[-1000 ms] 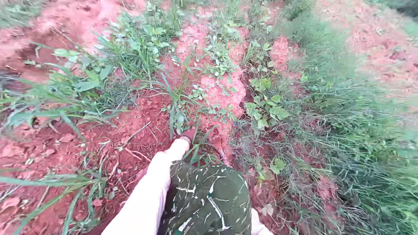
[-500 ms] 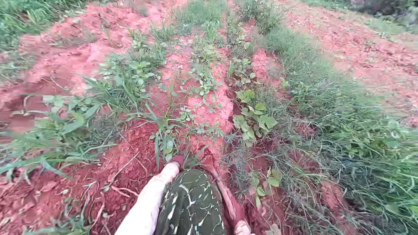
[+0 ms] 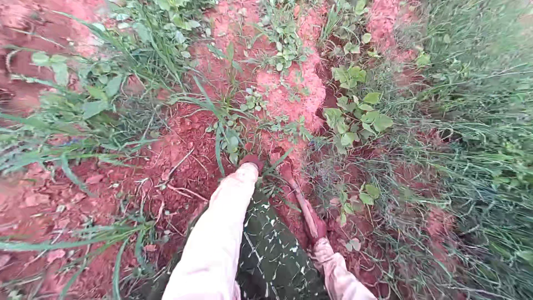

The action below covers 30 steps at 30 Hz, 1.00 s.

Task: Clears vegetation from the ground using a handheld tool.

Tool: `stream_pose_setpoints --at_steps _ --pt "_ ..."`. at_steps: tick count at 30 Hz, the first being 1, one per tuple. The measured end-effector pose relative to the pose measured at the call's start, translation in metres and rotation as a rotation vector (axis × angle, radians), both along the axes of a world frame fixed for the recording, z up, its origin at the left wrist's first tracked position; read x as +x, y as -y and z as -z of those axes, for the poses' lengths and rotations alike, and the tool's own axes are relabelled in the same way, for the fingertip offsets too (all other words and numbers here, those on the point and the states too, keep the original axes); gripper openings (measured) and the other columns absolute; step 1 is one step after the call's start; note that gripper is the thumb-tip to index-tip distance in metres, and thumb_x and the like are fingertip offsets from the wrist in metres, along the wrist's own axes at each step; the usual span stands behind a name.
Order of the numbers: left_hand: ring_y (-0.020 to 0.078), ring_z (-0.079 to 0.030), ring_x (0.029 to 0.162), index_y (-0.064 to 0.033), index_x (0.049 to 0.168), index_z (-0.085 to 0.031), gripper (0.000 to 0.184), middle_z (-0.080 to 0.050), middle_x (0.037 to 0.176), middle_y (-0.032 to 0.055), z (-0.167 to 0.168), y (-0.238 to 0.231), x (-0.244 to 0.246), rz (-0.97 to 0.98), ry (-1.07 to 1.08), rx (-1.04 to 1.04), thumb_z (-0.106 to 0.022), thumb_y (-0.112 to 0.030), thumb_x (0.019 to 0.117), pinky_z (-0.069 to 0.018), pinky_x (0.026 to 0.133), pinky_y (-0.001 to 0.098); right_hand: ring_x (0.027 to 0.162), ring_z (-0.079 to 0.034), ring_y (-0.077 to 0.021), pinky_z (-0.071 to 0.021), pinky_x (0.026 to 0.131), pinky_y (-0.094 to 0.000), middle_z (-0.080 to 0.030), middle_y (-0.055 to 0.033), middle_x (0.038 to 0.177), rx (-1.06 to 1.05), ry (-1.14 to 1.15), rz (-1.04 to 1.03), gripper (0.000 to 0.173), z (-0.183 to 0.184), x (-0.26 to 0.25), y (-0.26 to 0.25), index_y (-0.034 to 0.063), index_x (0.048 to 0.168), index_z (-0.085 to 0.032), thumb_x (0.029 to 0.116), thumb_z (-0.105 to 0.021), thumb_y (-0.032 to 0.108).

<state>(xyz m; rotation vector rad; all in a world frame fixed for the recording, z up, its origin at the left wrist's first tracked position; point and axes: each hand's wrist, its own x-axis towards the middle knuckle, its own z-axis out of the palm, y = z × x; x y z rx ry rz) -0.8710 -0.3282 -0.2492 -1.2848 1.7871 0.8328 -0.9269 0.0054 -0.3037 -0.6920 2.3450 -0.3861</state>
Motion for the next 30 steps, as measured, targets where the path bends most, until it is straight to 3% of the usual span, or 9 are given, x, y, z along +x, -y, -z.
stream_pose_setpoints --at_steps 2,5,10,12,15,17,22,26,30 --pt "0.0414 -0.046 0.143 0.0097 0.144 -0.048 0.062 -0.048 0.150 0.0303 0.000 -0.002 0.006 -0.168 -0.074 0.019 -0.057 -0.037 0.1043 -0.0361 0.117 0.0574 0.113 -0.070 -0.0410 -0.0509 0.099 -0.0619 -0.070 -0.0218 0.128 -0.026 -0.042 -0.001 0.045 0.008 -0.002 -0.003 0.0060 0.147 -0.056 0.1047 -0.053 0.022" --pt "0.0393 -0.045 0.144 0.0077 0.149 -0.043 0.062 -0.047 0.151 0.0297 0.006 -0.005 0.016 -0.397 -0.160 0.029 -0.055 -0.034 0.1049 -0.0351 0.119 0.0548 0.117 -0.068 -0.0414 -0.0485 0.104 -0.0608 -0.068 -0.0240 0.131 -0.091 -0.031 0.030 0.044 -0.003 0.000 0.001 0.0008 0.145 -0.056 0.1040 -0.054 0.018" --pt "0.0391 -0.048 0.142 0.0096 0.139 -0.054 0.053 -0.052 0.147 0.0302 0.004 -0.020 0.026 -0.648 -0.241 0.052 -0.053 -0.033 0.1070 -0.0364 0.117 0.0543 0.104 -0.071 -0.0491 -0.0516 0.093 -0.0668 -0.071 -0.0281 0.120 -0.089 -0.117 -0.023 0.046 -0.012 0.001 0.005 -0.0032 0.142 -0.058 0.0985 -0.060 0.013" --pt "0.0398 -0.051 0.138 0.0104 0.134 -0.057 0.051 -0.055 0.142 0.0307 -0.004 -0.027 0.034 -0.631 -0.265 0.083 -0.052 -0.033 0.1073 -0.0390 0.115 0.0553 0.104 -0.070 -0.0508 -0.0501 0.093 -0.0682 -0.071 -0.0296 0.120 -0.048 -0.103 -0.016 0.047 -0.013 0.001 0.006 -0.0032 0.143 -0.057 0.0984 -0.061 0.013" --pt "0.0432 -0.059 0.123 0.0146 0.122 -0.060 0.048 -0.061 0.127 0.0346 -0.043 -0.064 0.049 -0.586 -0.452 0.164 -0.052 -0.030 0.1082 -0.0424 0.107 0.0570 0.119 -0.065 -0.0472 -0.0452 0.102 -0.0674 -0.064 -0.0266 0.135 0.070 -0.021 -0.020 0.048 -0.017 -0.005 0.012 0.0022 0.151 -0.049 0.1051 -0.051 0.019" --pt "0.0424 -0.061 0.121 0.0130 0.122 -0.063 0.046 -0.064 0.124 0.0330 -0.053 -0.088 0.061 -0.525 -0.507 0.192 -0.057 -0.030 0.1059 -0.0438 0.107 0.0566 0.125 -0.062 -0.0446 -0.0436 0.106 -0.0660 -0.061 -0.0248 0.141 0.071 0.009 -0.045 0.049 -0.014 -0.003 0.011 0.0037 0.152 -0.048 0.1063 -0.050 0.021" --pt "0.0397 -0.060 0.126 0.0077 0.130 -0.061 0.049 -0.063 0.129 0.0294 -0.072 -0.087 0.042 -0.439 -0.669 0.129 -0.068 -0.030 0.0995 -0.0432 0.110 0.0557 0.118 -0.066 -0.0467 -0.0460 0.104 -0.0656 -0.065 -0.0291 0.131 -0.169 -0.011 -0.057 0.047 -0.036 -0.020 -0.010 -0.0063 0.143 -0.055 0.1001 -0.059 0.012" --pt "0.0401 -0.050 0.139 0.0039 0.142 -0.054 0.051 -0.055 0.144 0.0276 -0.076 -0.063 0.028 -0.268 -0.486 0.064 -0.056 -0.033 0.1062 -0.0356 0.117 0.0575 0.115 -0.068 -0.0432 -0.0495 0.103 -0.0609 -0.068 -0.0290 0.126 -0.325 -0.043 0.030 0.042 -0.064 -0.008 -0.059 -0.0112 0.133 -0.061 0.0943 -0.064 0.005" --pt "0.0414 -0.052 0.136 0.0057 0.136 -0.058 0.045 -0.056 0.142 0.0280 -0.086 -0.056 0.023 -0.316 -0.600 -0.056 -0.057 -0.029 0.1063 -0.0373 0.115 0.0580 0.113 -0.070 -0.0394 -0.0522 0.102 -0.0567 -0.069 -0.0273 0.125 -0.379 -0.043 0.094 0.044 -0.078 0.012 -0.119 -0.0123 0.129 -0.063 0.0907 -0.068 0.009"
